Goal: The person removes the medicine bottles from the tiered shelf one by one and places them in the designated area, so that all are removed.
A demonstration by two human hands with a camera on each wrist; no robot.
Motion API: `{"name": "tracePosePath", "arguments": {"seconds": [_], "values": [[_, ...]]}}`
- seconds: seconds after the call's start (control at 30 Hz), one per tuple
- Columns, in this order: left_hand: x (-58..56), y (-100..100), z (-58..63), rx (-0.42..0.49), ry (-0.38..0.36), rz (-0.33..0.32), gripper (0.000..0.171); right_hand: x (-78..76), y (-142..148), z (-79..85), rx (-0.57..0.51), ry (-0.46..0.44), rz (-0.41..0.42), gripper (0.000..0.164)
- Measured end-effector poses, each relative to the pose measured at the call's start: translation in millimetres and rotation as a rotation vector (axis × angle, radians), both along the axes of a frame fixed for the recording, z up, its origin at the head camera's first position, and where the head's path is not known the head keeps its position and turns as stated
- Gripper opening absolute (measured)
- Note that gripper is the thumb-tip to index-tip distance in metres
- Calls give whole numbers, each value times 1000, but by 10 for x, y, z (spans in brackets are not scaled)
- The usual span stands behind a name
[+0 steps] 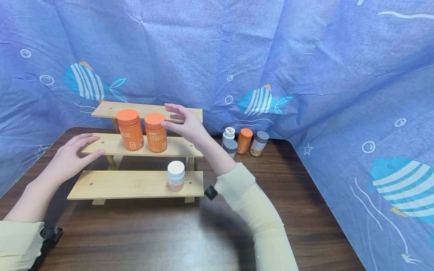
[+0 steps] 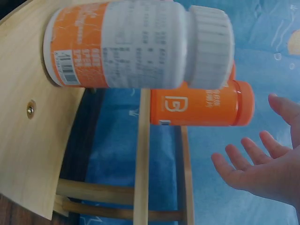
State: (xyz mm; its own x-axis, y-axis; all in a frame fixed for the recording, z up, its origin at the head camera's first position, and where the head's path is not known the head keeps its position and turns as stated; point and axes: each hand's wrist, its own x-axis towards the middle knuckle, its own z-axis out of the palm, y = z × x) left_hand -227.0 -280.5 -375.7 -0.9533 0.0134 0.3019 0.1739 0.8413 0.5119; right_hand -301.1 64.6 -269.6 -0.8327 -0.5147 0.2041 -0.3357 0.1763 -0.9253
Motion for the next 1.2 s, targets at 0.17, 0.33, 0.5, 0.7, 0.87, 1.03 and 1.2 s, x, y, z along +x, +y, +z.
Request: {"name": "tracePosePath", "arguments": {"seconds": [0.17, 0.33, 0.5, 0.7, 0.87, 1.03, 1.2], "values": [[-6, 3, -11, -2, 2, 1, 71, -27, -91, -62, -2, -3, -1, 57], [-7, 6, -16, 0, -2, 1, 71, -62, -164, -82, -10, 1, -9, 57], [-6, 10, -19, 4, -4, 1, 71, -102, -228, -92, -17, -1, -9, 60], [-9, 7, -31, 4, -1, 0, 71, -110, -286, -125, 29, -2, -24, 60], [-6, 2, -30, 12, -5, -1, 70, -93, -314, -131, 36, -15, -30, 57], [-5, -1, -21, 9, -16, 6, 72, -65, -325, -98, 53, -31, -47, 53], [-10, 10, -6, 9, -21, 4, 72, -59, -328, -89, 56, -25, -60, 53]]}}
